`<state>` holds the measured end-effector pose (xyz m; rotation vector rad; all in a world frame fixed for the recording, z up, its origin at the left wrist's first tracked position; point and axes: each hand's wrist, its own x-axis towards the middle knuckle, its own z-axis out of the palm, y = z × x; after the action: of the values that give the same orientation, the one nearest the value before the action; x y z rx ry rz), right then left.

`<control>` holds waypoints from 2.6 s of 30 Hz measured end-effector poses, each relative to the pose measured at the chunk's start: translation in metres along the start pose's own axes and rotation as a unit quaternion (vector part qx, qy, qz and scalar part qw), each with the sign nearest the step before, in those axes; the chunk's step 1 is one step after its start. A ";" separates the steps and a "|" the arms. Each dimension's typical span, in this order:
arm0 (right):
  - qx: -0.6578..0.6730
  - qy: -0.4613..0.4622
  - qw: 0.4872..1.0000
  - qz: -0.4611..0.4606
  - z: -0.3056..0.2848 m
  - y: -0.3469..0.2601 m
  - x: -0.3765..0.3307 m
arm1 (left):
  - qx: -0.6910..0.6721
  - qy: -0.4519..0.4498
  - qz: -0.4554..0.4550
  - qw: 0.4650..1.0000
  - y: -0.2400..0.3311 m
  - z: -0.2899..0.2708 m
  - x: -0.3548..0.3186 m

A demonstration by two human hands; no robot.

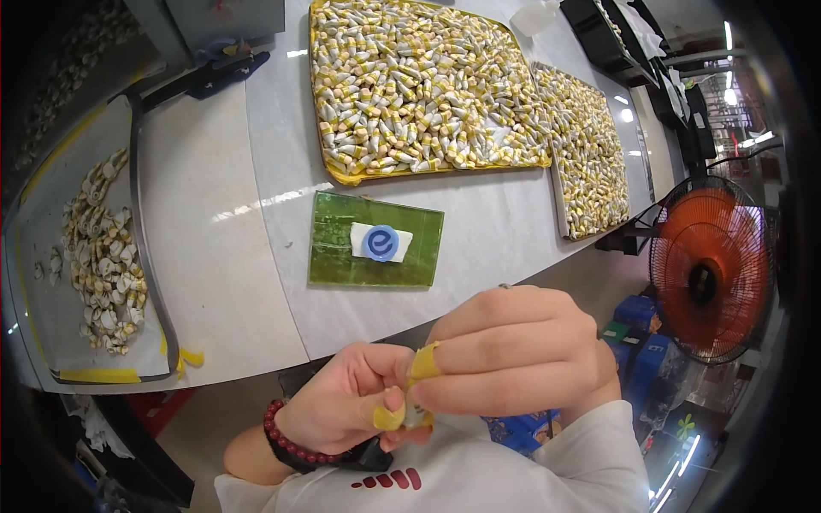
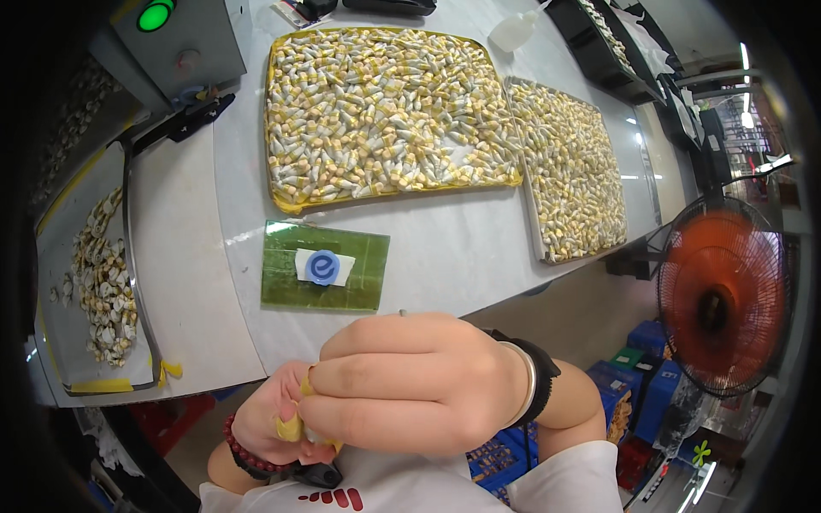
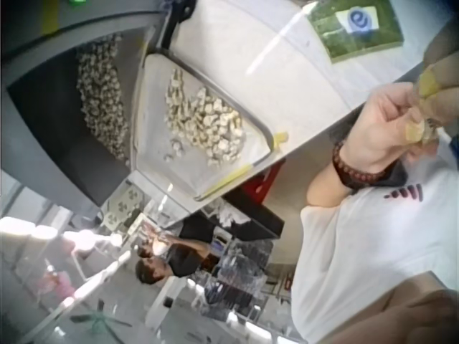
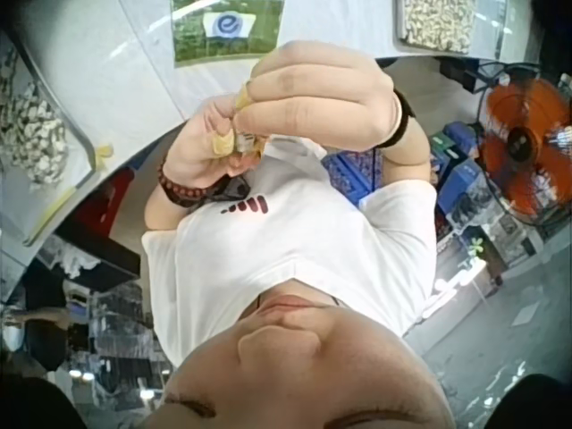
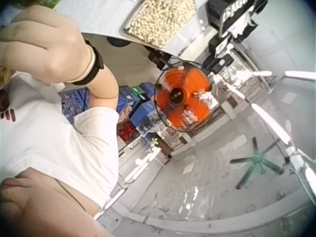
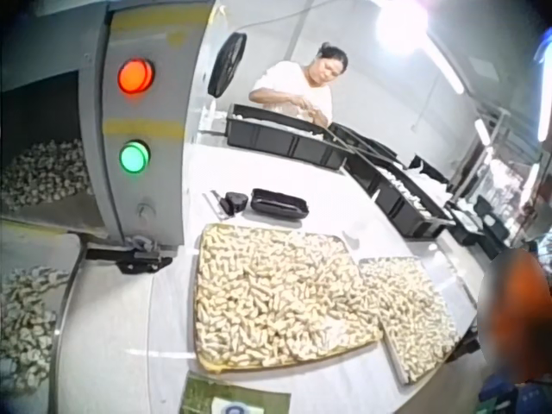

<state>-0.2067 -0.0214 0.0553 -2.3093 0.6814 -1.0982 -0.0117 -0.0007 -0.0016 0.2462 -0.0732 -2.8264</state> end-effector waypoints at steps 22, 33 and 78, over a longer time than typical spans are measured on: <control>-0.023 0.006 1.000 0.002 -0.015 -0.009 0.000 | -0.031 -0.017 -0.036 0.999 0.002 0.015 0.012; -0.036 0.016 0.999 0.035 -0.016 -0.014 -0.002 | -0.030 -0.002 -0.019 0.999 -0.001 0.015 0.015; -0.404 0.190 0.878 0.172 -0.085 -0.034 -0.050 | 0.315 0.119 0.151 0.930 -0.007 0.031 0.015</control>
<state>-0.2942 0.0170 0.0956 -2.4363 1.9338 -1.2492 -0.0336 0.0021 0.0260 0.6501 -0.8871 -2.3617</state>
